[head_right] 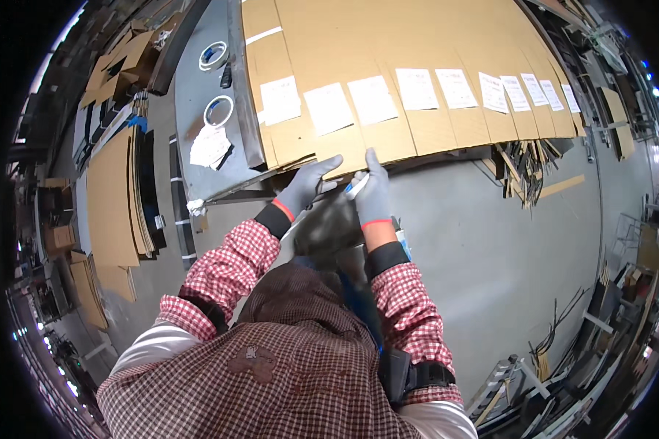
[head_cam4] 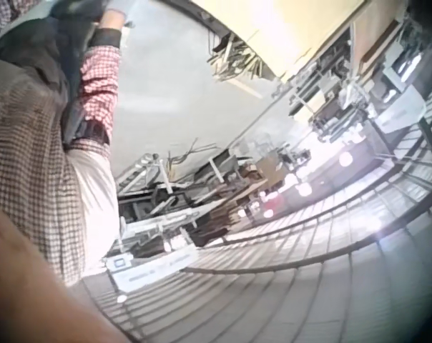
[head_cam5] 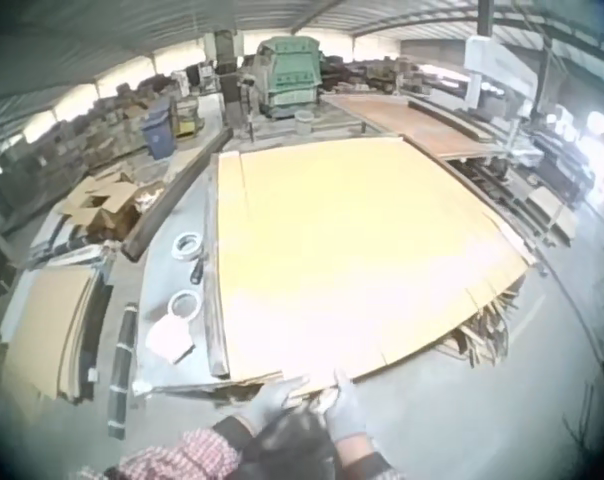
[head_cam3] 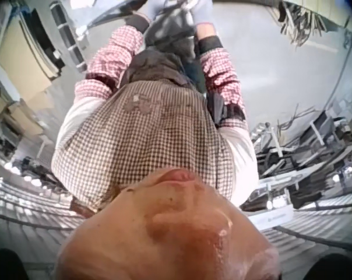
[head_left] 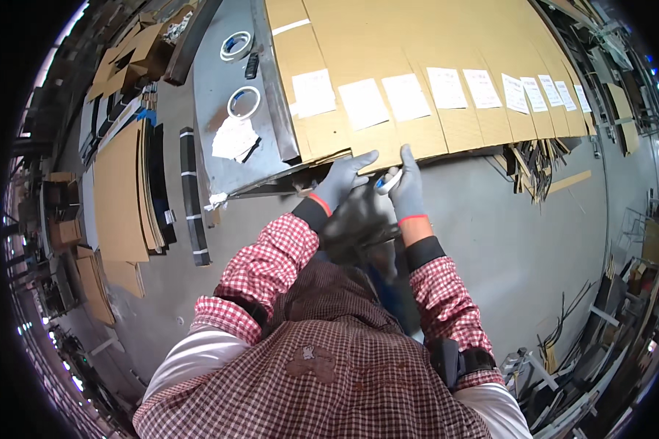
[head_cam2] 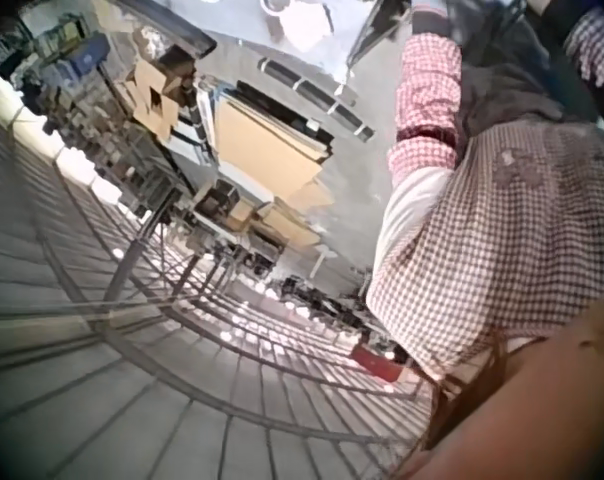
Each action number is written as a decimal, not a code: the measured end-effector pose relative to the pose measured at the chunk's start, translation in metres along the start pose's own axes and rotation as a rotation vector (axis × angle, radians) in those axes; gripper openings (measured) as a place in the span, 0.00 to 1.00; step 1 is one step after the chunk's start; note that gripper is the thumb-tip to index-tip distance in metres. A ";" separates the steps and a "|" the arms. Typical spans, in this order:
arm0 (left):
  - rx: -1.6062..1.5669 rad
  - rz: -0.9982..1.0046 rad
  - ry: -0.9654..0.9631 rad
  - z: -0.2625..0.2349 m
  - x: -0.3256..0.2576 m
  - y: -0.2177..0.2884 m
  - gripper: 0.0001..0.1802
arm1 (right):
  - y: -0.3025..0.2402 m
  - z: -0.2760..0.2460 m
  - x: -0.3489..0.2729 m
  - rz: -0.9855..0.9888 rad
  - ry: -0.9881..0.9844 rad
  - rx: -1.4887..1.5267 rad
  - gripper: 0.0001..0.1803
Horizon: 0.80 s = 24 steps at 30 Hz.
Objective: Applying product identification labels to cardboard packaging materials on a factory floor.
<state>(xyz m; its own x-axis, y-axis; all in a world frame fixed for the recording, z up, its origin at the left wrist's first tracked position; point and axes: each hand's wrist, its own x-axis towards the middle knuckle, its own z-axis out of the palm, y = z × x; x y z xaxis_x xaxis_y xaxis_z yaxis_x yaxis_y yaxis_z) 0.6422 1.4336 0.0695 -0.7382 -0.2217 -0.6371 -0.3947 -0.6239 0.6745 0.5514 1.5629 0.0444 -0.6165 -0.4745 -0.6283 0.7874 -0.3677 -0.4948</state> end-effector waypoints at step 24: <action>-0.137 0.147 -0.295 0.024 -0.076 -0.052 0.25 | -0.037 -0.059 -0.054 -0.144 -0.185 -0.720 0.13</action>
<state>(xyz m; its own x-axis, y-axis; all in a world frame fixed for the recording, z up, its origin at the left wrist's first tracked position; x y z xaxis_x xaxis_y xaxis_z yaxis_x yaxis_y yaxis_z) 0.7054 1.5008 0.0918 -0.9158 -0.1029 -0.3881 -0.2101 -0.7009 0.6816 0.5551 1.6494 0.0615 -0.6527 -0.6108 -0.4483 0.4630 0.1467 -0.8741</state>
